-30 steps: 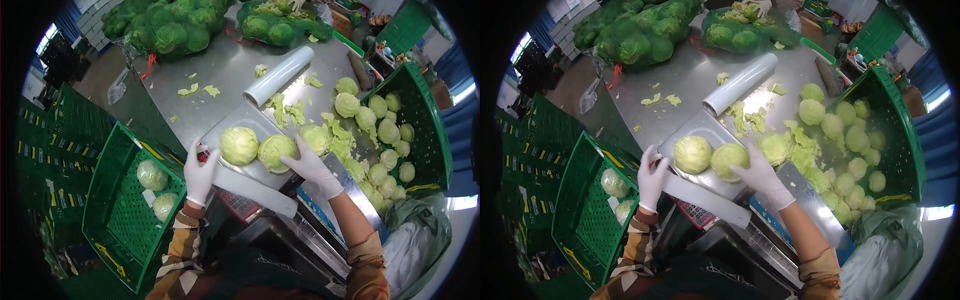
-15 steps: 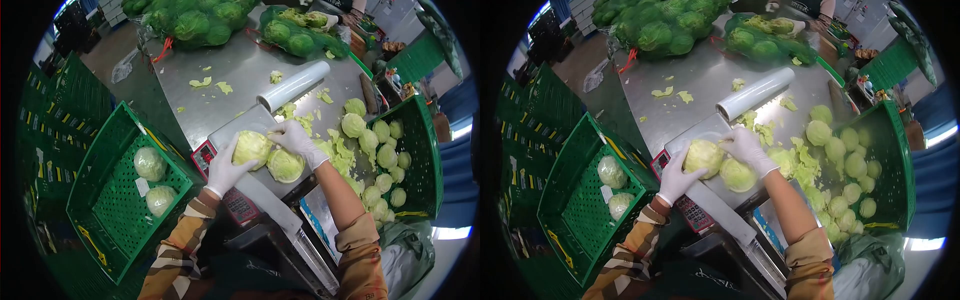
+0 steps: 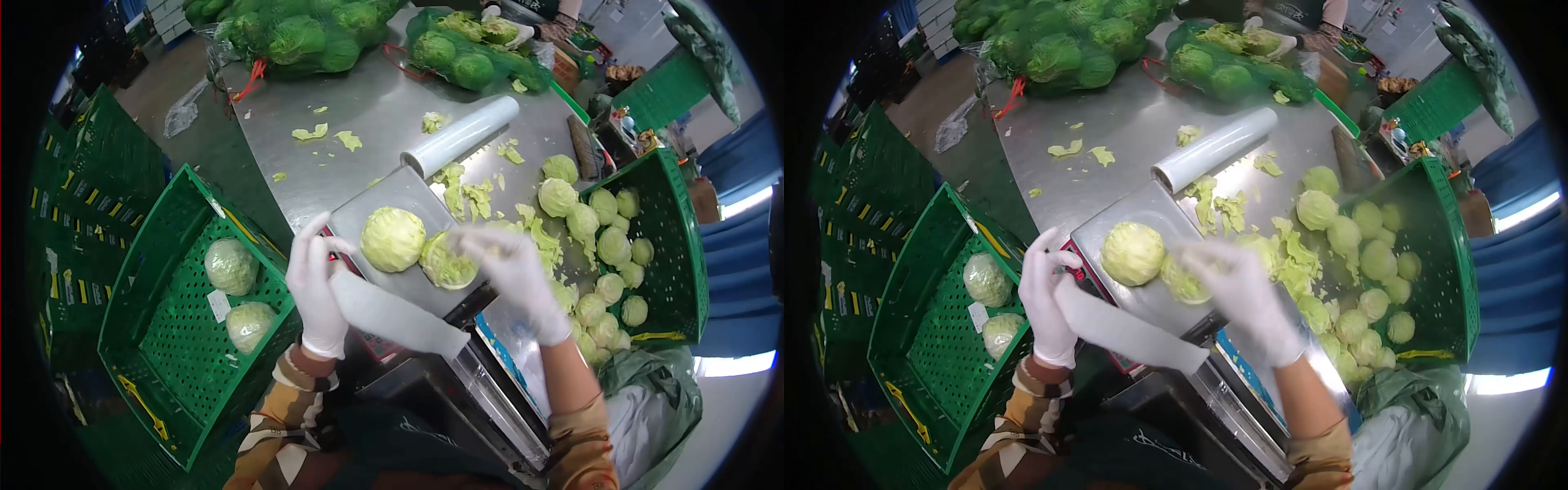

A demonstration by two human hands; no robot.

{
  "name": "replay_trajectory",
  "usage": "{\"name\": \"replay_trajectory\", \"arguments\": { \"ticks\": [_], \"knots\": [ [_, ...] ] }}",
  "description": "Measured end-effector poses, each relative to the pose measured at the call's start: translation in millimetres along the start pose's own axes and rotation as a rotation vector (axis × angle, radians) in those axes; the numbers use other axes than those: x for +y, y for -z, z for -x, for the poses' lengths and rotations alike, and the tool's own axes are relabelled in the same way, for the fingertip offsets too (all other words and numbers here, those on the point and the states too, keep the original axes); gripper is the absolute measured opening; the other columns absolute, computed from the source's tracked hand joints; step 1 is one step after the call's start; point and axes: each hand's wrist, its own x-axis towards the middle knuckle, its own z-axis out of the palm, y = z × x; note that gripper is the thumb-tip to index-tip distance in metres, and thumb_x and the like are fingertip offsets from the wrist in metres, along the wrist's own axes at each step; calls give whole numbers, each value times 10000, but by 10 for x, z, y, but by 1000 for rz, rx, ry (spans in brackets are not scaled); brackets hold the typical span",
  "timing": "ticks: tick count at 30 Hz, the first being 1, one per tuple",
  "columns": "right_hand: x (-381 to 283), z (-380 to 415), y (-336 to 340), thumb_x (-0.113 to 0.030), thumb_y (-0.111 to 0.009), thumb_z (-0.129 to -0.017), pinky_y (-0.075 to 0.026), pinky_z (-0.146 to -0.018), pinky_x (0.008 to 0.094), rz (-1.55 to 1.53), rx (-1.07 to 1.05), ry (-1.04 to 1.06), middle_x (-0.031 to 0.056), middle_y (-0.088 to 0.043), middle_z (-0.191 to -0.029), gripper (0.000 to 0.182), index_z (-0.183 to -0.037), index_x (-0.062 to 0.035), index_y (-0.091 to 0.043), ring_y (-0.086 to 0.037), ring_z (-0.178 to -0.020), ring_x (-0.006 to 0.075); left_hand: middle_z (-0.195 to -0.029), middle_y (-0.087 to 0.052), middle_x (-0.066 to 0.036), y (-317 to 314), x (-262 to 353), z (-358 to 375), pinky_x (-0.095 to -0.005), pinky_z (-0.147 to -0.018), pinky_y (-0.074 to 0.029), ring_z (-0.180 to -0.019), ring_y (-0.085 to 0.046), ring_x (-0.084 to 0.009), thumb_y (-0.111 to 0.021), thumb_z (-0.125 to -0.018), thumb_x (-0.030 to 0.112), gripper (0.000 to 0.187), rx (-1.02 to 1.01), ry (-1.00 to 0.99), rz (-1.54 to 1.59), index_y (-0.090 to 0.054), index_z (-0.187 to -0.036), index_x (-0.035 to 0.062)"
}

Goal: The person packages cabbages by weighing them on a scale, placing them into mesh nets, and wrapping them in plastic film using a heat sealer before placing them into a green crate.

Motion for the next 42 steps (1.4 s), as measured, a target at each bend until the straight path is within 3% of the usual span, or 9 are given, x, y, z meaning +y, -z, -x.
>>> {"name": "replay_trajectory", "arguments": {
  "ticks": [6,8,18,22,24,28,30,33,42],
  "knots": [
    [-80,773,-712,-54,-643,-910,-498,-789,217,-621,-52,-321,37,-667,-937,313,-1217,0,-613,-614,-889,83,-748,-528,10,-360,267,223,-165,-560,-351,-627,-454,-34,-483,-985,88,209,-339,407,499,-610,-1143,37],
    [-225,920,-822,-45,-630,-917,-496,-758,212,-668,-8,-282,30,-652,-917,338,-1248,1,-576,-607,-864,75,-738,-516,40,-524,349,289,-164,-564,-357,-620,-452,-24,-518,-981,88,167,-126,54,212,-635,-1092,41],
    [-343,1529,-1083,-4,-534,-951,-453,-738,196,-343,484,-131,23,-592,-877,297,-1244,18,-578,-567,-781,90,-993,-562,-125,-574,-83,1081,-291,-814,-463,-892,-566,-194,-469,-960,63,150,-342,-273,13,-596,-930,-11],
    [-91,1946,-1079,24,-556,-890,-461,-758,234,-172,441,9,41,-555,-935,301,-1189,51,-573,-558,-813,95,-1023,-572,-97,-570,-88,1349,-271,-785,-464,-861,-543,-139,-445,-997,141,206,-483,-141,50,-544,-870,13],
    [-11,2048,-1095,-18,-572,-918,-425,-687,197,-229,543,-13,-16,-564,-865,102,-1004,4,-622,-518,-772,52,-1029,-573,-80,-545,-87,1533,-264,-780,-481,-865,-562,-138,-401,-1047,263,296,-643,422,481,-536,-942,22],
    [-183,2136,-1091,-13,-614,-871,-460,-721,226,-424,632,-123,11,-608,-883,32,-897,-30,-606,-556,-816,70,-1047,-593,-99,-480,93,1833,-284,-848,-485,-939,-593,-157,-242,-1050,480,575,-737,480,554,-550,-1088,-5],
    [-221,2108,-1119,-44,-635,-877,-460,-702,228,-470,743,-400,-5,-602,-881,62,-928,-59,-603,-549,-816,60,-1146,-611,-125,-406,-84,1982,-310,-944,-444,-1003,-591,-178,-297,-1035,462,599,-852,174,342,-520,-1253,-49],
    [-26,2238,-1153,-76,-619,-902,-462,-700,244,-403,736,-34,17,-604,-894,87,-971,-32,-591,-559,-811,88,-1192,-608,-133,-369,52,2038,-297,-933,-446,-1059,-584,-186,-330,-1044,351,520,-753,-254,32,-493,-1315,-62],
    [31,2316,-824,-161,-497,-1018,-456,-641,225,-390,922,-15,-4,-545,-760,166,-910,-38,-523,-506,-667,64,-1120,-655,-120,-104,126,1994,-306,-900,-479,-1016,-611,-151,-337,-1064,339,482,-865,379,165,-582,-1243,-36]
  ]
}}
